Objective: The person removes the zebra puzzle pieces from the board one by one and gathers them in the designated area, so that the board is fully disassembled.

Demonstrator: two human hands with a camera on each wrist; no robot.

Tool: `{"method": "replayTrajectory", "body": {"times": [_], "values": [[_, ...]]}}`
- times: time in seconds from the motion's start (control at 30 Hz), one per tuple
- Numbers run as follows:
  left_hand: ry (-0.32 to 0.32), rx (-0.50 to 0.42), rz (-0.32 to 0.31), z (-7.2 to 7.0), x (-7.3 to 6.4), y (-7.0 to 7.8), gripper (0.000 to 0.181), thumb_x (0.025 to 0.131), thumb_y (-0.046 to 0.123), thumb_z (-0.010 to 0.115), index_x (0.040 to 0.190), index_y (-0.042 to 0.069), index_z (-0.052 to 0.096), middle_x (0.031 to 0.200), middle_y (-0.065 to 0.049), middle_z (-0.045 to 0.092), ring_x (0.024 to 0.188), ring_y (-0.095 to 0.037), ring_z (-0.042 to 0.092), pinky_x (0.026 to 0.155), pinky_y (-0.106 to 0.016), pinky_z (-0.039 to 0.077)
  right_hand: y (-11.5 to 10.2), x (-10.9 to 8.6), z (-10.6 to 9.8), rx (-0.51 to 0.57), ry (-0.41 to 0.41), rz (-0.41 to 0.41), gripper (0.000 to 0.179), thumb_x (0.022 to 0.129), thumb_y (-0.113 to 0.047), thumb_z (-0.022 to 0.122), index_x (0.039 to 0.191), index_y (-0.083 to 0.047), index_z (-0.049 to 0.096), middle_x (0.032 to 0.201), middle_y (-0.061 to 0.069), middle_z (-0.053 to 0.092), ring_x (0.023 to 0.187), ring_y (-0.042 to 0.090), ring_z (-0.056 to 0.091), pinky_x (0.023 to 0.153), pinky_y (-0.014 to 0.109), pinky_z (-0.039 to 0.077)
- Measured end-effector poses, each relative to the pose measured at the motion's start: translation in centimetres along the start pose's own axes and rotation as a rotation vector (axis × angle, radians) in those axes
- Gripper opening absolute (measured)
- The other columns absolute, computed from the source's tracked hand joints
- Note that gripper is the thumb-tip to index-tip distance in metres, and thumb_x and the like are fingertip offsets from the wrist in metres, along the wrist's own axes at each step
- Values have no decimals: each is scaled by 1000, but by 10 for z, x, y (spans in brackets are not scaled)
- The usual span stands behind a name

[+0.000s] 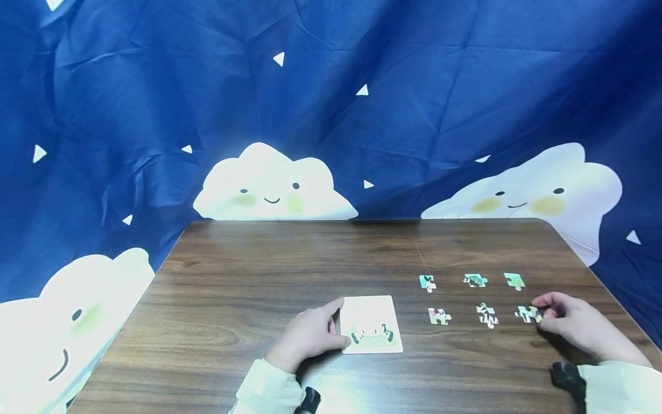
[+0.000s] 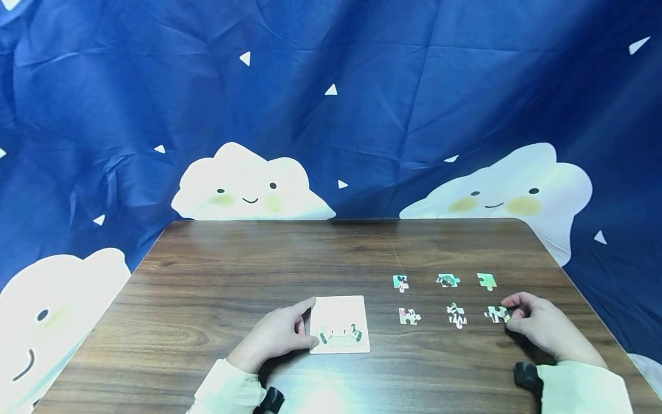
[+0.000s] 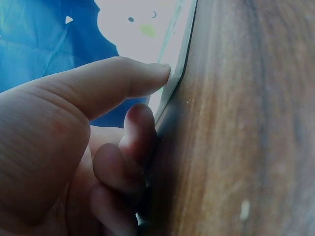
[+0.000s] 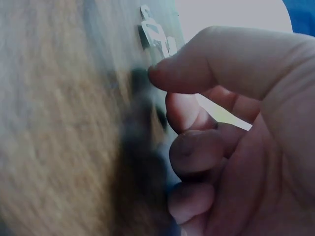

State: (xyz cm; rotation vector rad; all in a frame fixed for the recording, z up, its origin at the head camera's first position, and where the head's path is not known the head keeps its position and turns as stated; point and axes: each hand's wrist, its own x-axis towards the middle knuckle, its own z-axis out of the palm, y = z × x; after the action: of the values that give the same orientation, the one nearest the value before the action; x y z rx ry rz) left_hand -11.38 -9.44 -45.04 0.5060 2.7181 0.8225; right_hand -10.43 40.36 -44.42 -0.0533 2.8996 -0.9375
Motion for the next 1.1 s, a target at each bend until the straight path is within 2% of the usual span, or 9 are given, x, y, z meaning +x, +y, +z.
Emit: {"method": "replayTrajectory", "body": {"times": [0.13, 0.33, 0.63, 0.83, 1.1], "values": [[1, 3, 6, 1, 1, 0, 87, 72, 36, 78, 150, 10, 48, 64, 17, 56, 56, -3, 50, 58, -26, 42, 3, -1, 1, -11, 26, -4, 32, 80, 0, 65, 109, 13, 59, 76, -5, 51, 67, 0, 44, 62, 22, 34], [1, 4, 4, 1, 0, 1, 87, 72, 35, 78, 150, 10, 48, 65, 18, 56, 56, -3, 50, 58, -26, 42, 4, 1, -1, -16, 10, 30, 36, 81, -1, 64, 114, 14, 57, 78, -3, 51, 67, 2, 44, 62, 24, 34], [-3, 3, 3, 0, 0, 2, 86, 72, 35, 78, 149, 10, 48, 65, 18, 56, 57, -2, 50, 59, -26, 42, 4, 0, 0, -8, 24, 33, 36, 84, -4, 66, 115, 12, 58, 78, -3, 53, 68, 2, 45, 62, 22, 33], [8, 5, 30, -1, 0, 0, 84, 73, 35, 78, 147, 9, 50, 64, 19, 55, 56, -1, 49, 59, -25, 42, -12, 2, 3, 17, 43, 9, 37, 86, -6, 67, 118, 11, 59, 80, -3, 53, 69, 2, 46, 62, 22, 33], [-15, -33, 39, -4, -1, -2, 87, 72, 36, 82, 147, 7, 49, 65, 18, 56, 57, -1, 51, 61, -25, 43, -38, 8, 14, 7, 110, -86, 31, 84, -5, 69, 112, 7, 64, 76, -6, 52, 67, 0, 45, 62, 22, 34]]}}
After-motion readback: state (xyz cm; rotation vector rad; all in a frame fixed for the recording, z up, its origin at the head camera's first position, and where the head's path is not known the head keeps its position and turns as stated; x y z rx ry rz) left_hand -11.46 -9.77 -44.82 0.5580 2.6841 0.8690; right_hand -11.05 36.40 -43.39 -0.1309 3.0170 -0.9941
